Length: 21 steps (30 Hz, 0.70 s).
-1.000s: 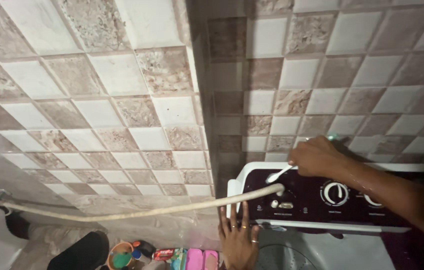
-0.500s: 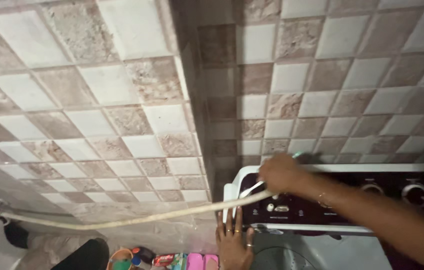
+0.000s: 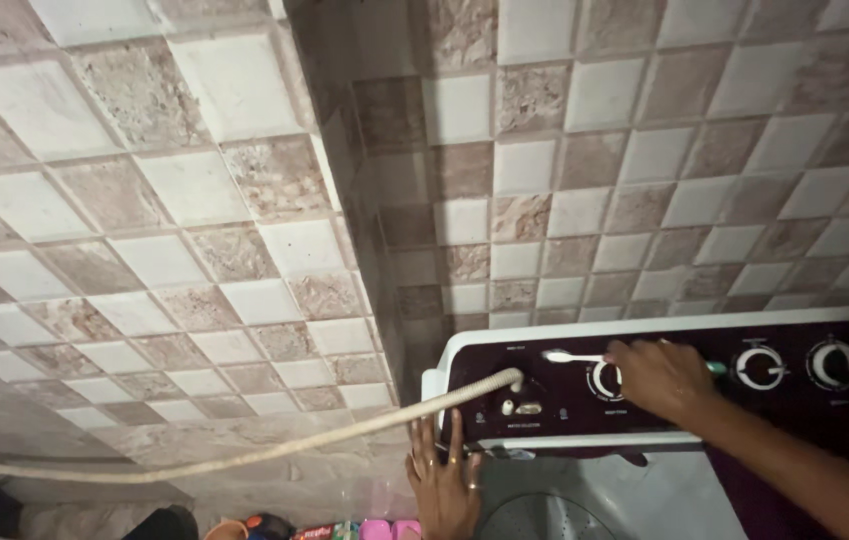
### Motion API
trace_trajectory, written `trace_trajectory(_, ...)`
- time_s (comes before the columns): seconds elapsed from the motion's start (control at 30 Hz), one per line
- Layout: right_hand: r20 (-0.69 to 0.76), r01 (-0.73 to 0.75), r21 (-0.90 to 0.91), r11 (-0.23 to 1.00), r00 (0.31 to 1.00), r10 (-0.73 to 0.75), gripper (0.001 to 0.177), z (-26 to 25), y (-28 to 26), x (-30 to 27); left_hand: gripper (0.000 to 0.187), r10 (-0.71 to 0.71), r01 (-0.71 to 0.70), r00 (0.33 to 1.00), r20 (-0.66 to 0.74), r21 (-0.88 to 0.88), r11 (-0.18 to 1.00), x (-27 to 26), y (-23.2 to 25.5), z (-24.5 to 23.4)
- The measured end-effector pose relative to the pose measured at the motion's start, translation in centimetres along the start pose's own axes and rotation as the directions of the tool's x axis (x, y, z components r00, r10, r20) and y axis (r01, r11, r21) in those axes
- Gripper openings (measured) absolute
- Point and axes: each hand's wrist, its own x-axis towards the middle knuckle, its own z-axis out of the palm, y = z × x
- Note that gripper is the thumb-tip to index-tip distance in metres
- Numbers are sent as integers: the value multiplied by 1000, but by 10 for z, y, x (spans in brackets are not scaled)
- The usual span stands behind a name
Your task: The person cleans the top control panel of a top-loading washing machine using a toothbrush and a scrubbing pad. They pour water from a cup into the machine's drum and scrub the control panel and water inlet area.
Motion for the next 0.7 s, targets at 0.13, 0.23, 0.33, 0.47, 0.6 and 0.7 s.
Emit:
trace_trajectory(0.13, -48, -37, 23, 999, 998, 38, 22, -4, 8, 3, 60, 173, -157, 936, -306, 76, 985, 15, 23, -4)
trace_trajectory(0.23, -61, 13, 35, 999, 998, -11, 19, 14, -12, 3, 60, 158, -157, 979, -131, 16, 988, 54, 53, -7)
trace_trajectory(0.33, 0, -44, 91, 995, 999, 45, 23, 26, -17, -22, 74, 233, -234, 962, 146, -6, 972, 93, 62, -16)
trace_trajectory(0.47, 115, -288, 269, 919, 957, 267, 28, 26, -34, -19, 73, 288, -283, 949, 132, -49, 958, 104, 57, -11)
trace_trajectory(0.6, 154, -163, 269, 949, 980, 125, 29, 14, -59, 1, 77, 224, -219, 956, 189, -49, 975, 99, 51, 0)
trace_trajectory(0.7, 192, -178, 112, 978, 969, 154, 27, -4, -4, -8, 73, 263, -271, 957, 118, 52, 961, 100, 46, 7)
